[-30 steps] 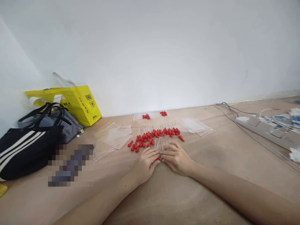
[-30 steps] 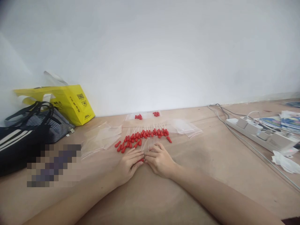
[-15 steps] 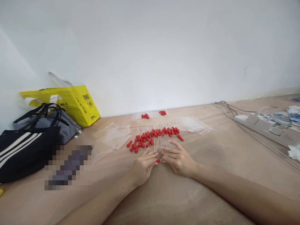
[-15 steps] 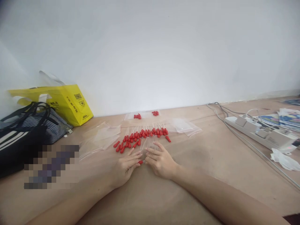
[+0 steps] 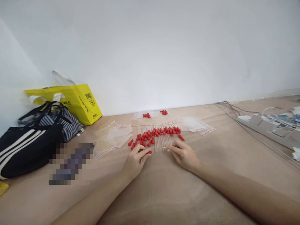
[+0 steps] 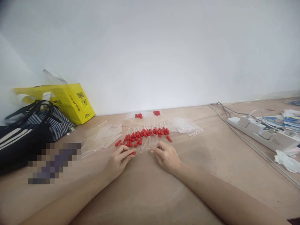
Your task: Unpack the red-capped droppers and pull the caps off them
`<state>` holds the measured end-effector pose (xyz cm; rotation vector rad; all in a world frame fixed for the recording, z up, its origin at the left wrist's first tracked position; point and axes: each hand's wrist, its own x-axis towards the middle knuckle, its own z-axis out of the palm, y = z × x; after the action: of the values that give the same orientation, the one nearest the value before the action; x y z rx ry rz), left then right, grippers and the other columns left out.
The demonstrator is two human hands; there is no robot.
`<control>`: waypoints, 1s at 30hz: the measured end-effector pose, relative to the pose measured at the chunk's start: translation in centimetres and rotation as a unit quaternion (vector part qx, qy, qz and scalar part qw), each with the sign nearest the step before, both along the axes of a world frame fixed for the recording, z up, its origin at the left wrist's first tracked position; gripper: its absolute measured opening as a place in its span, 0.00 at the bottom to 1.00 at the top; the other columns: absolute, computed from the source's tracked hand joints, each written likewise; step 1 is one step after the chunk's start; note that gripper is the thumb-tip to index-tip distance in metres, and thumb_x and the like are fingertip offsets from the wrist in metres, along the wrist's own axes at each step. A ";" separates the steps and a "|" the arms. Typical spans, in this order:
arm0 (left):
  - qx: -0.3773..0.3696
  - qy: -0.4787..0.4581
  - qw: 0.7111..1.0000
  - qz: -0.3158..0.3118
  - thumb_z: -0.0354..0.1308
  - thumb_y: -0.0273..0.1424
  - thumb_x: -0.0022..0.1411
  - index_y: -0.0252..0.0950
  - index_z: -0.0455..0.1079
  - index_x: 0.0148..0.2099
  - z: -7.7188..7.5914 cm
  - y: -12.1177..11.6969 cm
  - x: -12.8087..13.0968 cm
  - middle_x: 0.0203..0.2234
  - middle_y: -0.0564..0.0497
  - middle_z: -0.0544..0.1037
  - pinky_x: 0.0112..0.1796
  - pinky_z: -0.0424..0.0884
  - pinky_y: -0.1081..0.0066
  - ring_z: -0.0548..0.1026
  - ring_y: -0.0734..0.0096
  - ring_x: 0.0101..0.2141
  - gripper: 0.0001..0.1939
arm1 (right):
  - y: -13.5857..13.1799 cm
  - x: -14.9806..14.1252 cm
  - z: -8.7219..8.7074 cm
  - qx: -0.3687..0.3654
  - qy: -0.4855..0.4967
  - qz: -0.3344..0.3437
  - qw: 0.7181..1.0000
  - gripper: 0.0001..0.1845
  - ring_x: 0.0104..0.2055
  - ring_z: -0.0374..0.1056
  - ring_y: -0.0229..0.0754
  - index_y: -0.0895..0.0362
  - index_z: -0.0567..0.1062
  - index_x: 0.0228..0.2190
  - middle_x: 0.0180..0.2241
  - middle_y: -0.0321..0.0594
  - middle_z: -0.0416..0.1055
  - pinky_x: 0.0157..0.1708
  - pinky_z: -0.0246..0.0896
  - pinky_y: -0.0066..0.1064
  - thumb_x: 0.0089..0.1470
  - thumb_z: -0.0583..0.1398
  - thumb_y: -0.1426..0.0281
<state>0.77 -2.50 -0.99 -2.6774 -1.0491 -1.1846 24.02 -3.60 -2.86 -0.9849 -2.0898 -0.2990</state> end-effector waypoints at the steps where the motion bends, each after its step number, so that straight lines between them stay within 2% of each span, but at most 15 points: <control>1: -0.011 -0.007 1.000 0.006 0.49 0.30 0.59 0.37 0.69 0.42 0.1 0.0 0.1 0.27 0.50 0.68 0.31 0.69 0.73 0.69 0.74 0.29 0.11 | 0.2 0.0 -0.2 -0.015 0.009 0.001 1.000 0.13 0.26 0.60 0.36 0.58 0.70 0.40 0.25 0.40 0.64 0.25 0.57 0.27 0.54 0.50 0.74; 6: -0.091 -0.059 0.991 0.083 0.48 0.28 0.56 0.35 0.64 0.40 0.4 0.4 0.1 0.30 0.50 0.69 0.33 0.68 0.72 0.69 0.74 0.29 0.09 | 1.2 -0.9 -0.4 -0.066 0.042 0.027 0.997 0.19 0.31 0.61 0.38 0.60 0.65 0.45 0.31 0.43 0.63 0.31 0.61 0.29 0.51 0.47 0.79; 11: -0.150 -0.110 0.968 0.167 0.50 0.29 0.51 0.35 0.61 0.34 0.8 1.7 -0.2 0.22 0.55 0.68 0.24 0.66 0.75 0.68 0.76 0.23 0.05 | 2.3 -2.6 0.2 -0.109 0.044 0.006 0.993 0.15 0.34 0.61 0.39 0.62 0.68 0.39 0.32 0.44 0.62 0.35 0.61 0.29 0.50 0.47 0.80; 15: -0.148 -0.104 0.965 0.191 0.51 0.32 0.50 0.35 0.63 0.30 1.2 2.4 -0.8 0.19 0.55 0.68 0.23 0.65 0.75 0.66 0.76 0.20 0.05 | 2.9 -3.9 0.6 -0.153 -0.025 -0.053 0.986 0.14 0.34 0.60 0.39 0.63 0.70 0.32 0.33 0.46 0.62 0.35 0.59 0.29 0.47 0.48 0.84; 19: -0.134 -0.097 0.960 0.224 0.52 0.34 0.49 0.35 0.64 0.29 1.3 3.2 -2.1 0.22 0.53 0.70 0.26 0.66 0.74 0.67 0.74 0.22 0.07 | 3.0 -5.1 1.3 -0.181 -0.085 -0.109 0.974 0.13 0.36 0.59 0.41 0.65 0.70 0.29 0.34 0.49 0.61 0.36 0.57 0.30 0.44 0.48 0.85; 24: -0.151 -0.087 0.946 0.274 0.54 0.36 0.47 0.35 0.64 0.29 1.3 3.9 -3.5 0.23 0.52 0.71 0.27 0.66 0.72 0.69 0.72 0.24 0.09 | 2.7 -6.1 1.8 -0.211 -0.120 -0.148 0.959 0.12 0.37 0.58 0.45 0.65 0.70 0.32 0.37 0.51 0.61 0.36 0.54 0.35 0.45 0.50 0.80; 30: -0.191 -0.073 0.942 0.265 0.52 0.41 0.49 0.36 0.66 0.29 1.3 3.9 -3.6 0.23 0.52 0.73 0.28 0.66 0.72 0.70 0.71 0.25 0.13 | 2.3 -5.9 1.6 -0.202 -0.112 -0.146 0.962 0.12 0.43 0.56 0.49 0.63 0.69 0.36 0.39 0.51 0.62 0.38 0.50 0.38 0.50 0.49 0.73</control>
<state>-2.79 1.38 0.27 -2.2967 -2.0450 -1.1652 18.11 -1.30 -1.29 -1.5729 -2.2579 -0.1360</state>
